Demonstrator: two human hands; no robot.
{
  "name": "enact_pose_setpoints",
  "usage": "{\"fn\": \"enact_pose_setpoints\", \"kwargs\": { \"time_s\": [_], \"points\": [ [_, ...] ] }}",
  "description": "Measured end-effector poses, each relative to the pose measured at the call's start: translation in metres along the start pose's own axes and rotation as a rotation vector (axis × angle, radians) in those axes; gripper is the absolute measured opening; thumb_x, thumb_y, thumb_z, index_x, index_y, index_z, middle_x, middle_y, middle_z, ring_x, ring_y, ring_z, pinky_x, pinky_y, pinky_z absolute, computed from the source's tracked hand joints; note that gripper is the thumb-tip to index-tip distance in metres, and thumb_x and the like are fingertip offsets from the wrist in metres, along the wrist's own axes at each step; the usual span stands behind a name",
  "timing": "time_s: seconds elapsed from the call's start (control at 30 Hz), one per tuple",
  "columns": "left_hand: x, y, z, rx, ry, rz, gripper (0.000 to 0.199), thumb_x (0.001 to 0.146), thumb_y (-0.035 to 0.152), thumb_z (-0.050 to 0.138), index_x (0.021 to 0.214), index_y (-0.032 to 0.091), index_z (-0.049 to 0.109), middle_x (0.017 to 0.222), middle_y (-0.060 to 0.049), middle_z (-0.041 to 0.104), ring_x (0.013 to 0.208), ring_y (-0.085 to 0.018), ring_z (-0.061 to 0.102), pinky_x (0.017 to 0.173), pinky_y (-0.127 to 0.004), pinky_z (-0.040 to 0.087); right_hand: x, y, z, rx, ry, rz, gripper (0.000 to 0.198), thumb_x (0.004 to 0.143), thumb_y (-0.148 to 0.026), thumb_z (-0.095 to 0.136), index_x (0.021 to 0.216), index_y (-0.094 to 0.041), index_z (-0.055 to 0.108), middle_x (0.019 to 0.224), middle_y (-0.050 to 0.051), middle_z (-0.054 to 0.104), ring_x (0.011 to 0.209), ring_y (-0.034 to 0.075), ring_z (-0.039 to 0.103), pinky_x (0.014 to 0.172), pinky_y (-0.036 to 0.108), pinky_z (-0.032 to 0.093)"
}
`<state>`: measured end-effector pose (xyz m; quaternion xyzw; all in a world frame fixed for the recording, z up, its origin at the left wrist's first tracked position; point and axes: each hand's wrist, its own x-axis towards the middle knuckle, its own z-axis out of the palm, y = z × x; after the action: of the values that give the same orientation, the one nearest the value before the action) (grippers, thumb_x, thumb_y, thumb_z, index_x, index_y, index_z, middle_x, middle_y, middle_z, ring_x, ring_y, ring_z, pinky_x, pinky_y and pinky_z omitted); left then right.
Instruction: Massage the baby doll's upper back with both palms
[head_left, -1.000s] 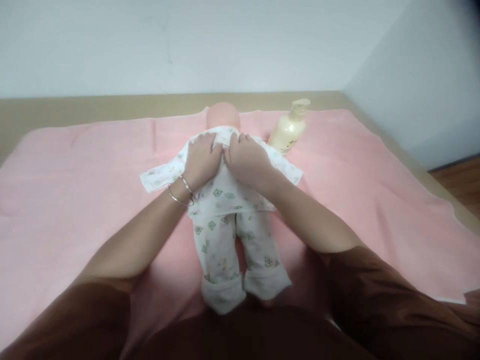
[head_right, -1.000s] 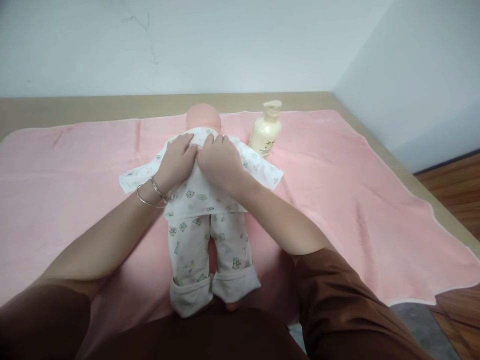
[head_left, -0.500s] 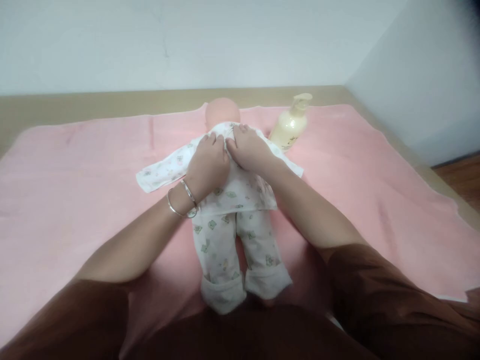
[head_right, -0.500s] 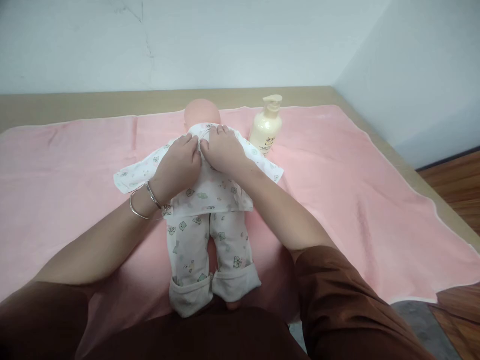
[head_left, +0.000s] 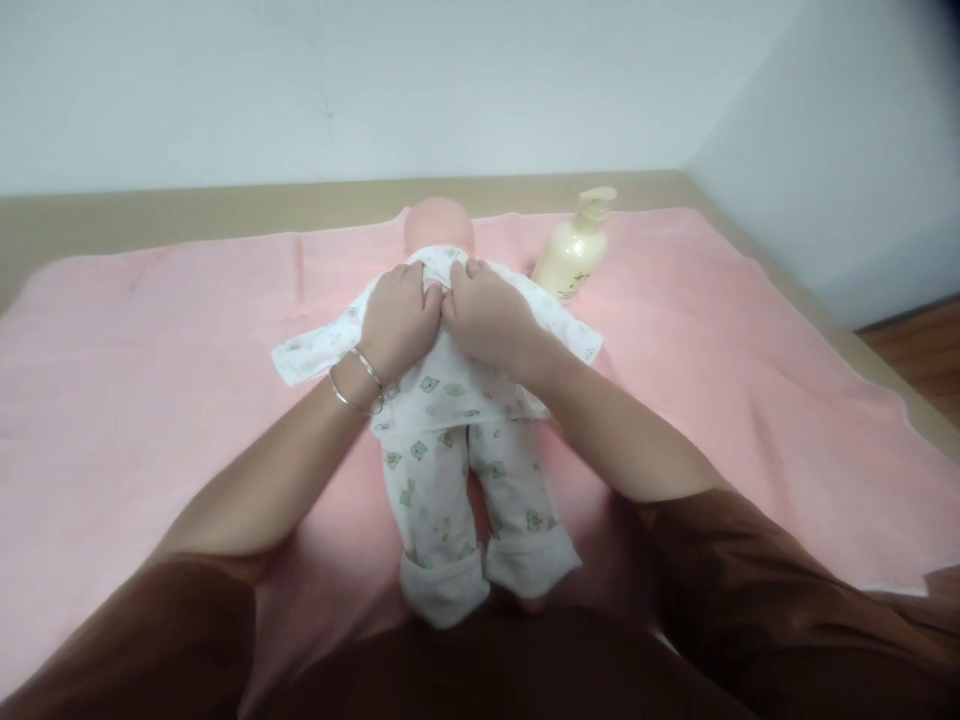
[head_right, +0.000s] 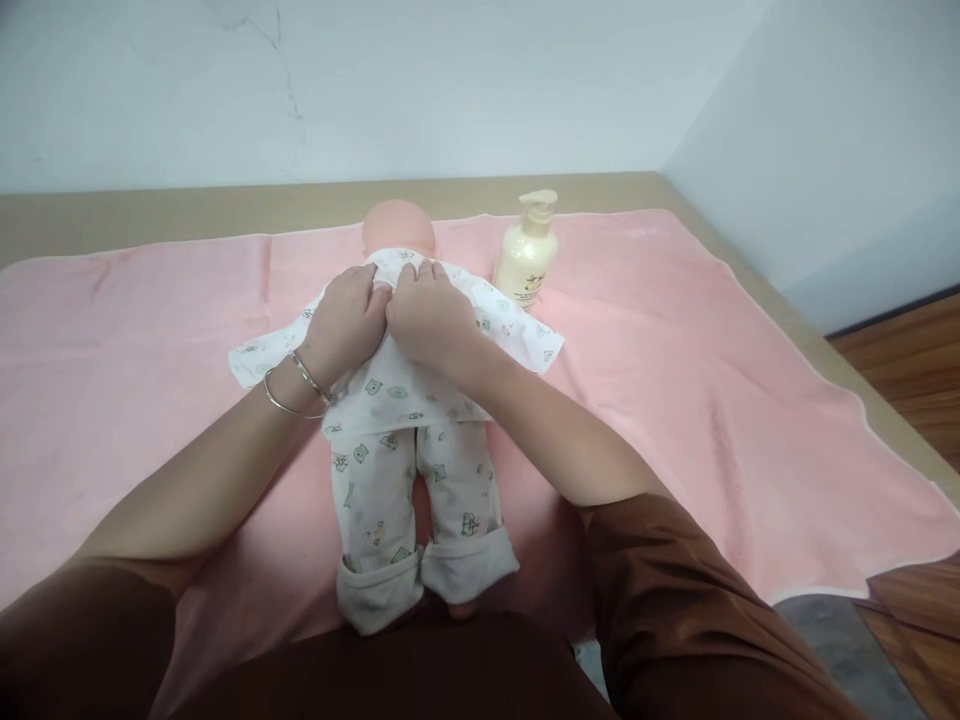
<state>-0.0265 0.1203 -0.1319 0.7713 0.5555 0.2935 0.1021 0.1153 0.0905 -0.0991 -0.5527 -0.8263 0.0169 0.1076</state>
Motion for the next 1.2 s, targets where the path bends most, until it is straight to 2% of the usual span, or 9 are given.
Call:
{"fn": "enact_pose_setpoints", "kwargs": {
  "time_s": [0.2,0.33,0.43,0.57,0.67,0.77,0.9,1.1,1.2],
  "points": [
    [-0.02,0.021,-0.002,0.227,0.057,0.114,0.031,0.099,0.025,0.032,0.102,0.012,0.06,0.107,-0.022,0.062,0.109,-0.035,0.056,0.099,-0.051,0.047,0.019,0.019,0.002,0.14,-0.015,0.134,0.051,0.103,-0.027,0.029,0.141,0.001,0.05,0.15,0.024,0.052,0.142,0.037,0.048,0.121,0.054,0.037],
    [-0.024,0.029,-0.007,0.316,0.023,0.139,0.03,0.096,0.015,0.03,0.098,0.014,0.06,0.105,-0.019,0.063,0.106,-0.032,0.057,0.096,-0.049,0.048,0.017,0.016,0.006,0.058,0.021,0.117,0.051,0.104,-0.025,0.027,0.141,0.003,0.047,0.151,0.026,0.05,0.142,0.037,0.046,0.12,0.055,0.036],
    [-0.018,0.027,-0.012,0.337,-0.043,0.142,0.03,0.095,0.014,0.028,0.094,0.014,0.058,0.104,-0.019,0.064,0.107,-0.032,0.058,0.096,-0.05,0.048,0.009,0.009,0.003,-0.051,0.018,0.085,0.05,0.104,-0.023,0.024,0.137,0.005,0.049,0.14,0.029,0.057,0.133,0.037,0.053,0.114,0.052,0.043],
    [-0.006,0.019,-0.018,0.271,-0.115,0.05,0.031,0.096,0.02,0.028,0.1,0.013,0.058,0.111,-0.019,0.065,0.108,-0.031,0.059,0.099,-0.048,0.047,-0.006,-0.005,-0.008,-0.173,-0.035,-0.01,0.048,0.098,-0.008,0.019,0.123,0.002,0.059,0.124,0.028,0.063,0.12,0.035,0.059,0.098,0.044,0.051],
    [0.001,0.014,-0.019,0.211,-0.133,-0.057,0.03,0.096,0.026,0.031,0.101,0.014,0.058,0.112,-0.017,0.067,0.104,-0.029,0.061,0.097,-0.045,0.047,-0.011,-0.013,-0.015,-0.199,-0.081,-0.039,0.051,0.093,0.0,0.019,0.125,0.002,0.058,0.124,0.027,0.063,0.124,0.034,0.057,0.1,0.043,0.05],
    [0.001,0.014,-0.018,0.212,-0.093,-0.092,0.03,0.097,0.03,0.032,0.104,0.016,0.058,0.113,-0.016,0.067,0.104,-0.03,0.061,0.094,-0.045,0.048,-0.006,-0.009,-0.013,-0.176,-0.075,-0.029,0.047,0.096,-0.005,0.021,0.123,0.0,0.059,0.121,0.025,0.065,0.122,0.033,0.059,0.101,0.042,0.05],
    [-0.008,0.021,-0.014,0.27,-0.066,-0.053,0.032,0.098,0.027,0.03,0.107,0.014,0.058,0.115,-0.018,0.066,0.108,-0.032,0.06,0.096,-0.047,0.049,0.01,0.01,-0.003,-0.105,-0.019,0.024,0.041,0.1,-0.014,0.025,0.113,-0.003,0.063,0.116,0.023,0.066,0.115,0.032,0.063,0.101,0.044,0.051],
    [-0.024,0.035,-0.011,0.32,-0.035,0.113,0.037,0.098,0.019,0.029,0.121,0.008,0.056,0.127,-0.023,0.061,0.122,-0.035,0.055,0.108,-0.052,0.045,0.021,0.025,0.001,0.067,-0.006,0.15,0.046,0.101,-0.029,0.025,0.122,-0.007,0.06,0.121,0.019,0.068,0.112,0.033,0.065,0.096,0.047,0.054],
    [-0.023,0.035,-0.014,0.299,-0.074,0.14,0.035,0.097,0.016,0.03,0.118,0.007,0.057,0.125,-0.023,0.062,0.121,-0.034,0.057,0.107,-0.051,0.046,0.018,0.021,0.0,0.054,0.011,0.157,0.047,0.102,-0.029,0.025,0.125,-0.007,0.06,0.123,0.019,0.068,0.116,0.034,0.064,0.098,0.047,0.053]
  ]
}}
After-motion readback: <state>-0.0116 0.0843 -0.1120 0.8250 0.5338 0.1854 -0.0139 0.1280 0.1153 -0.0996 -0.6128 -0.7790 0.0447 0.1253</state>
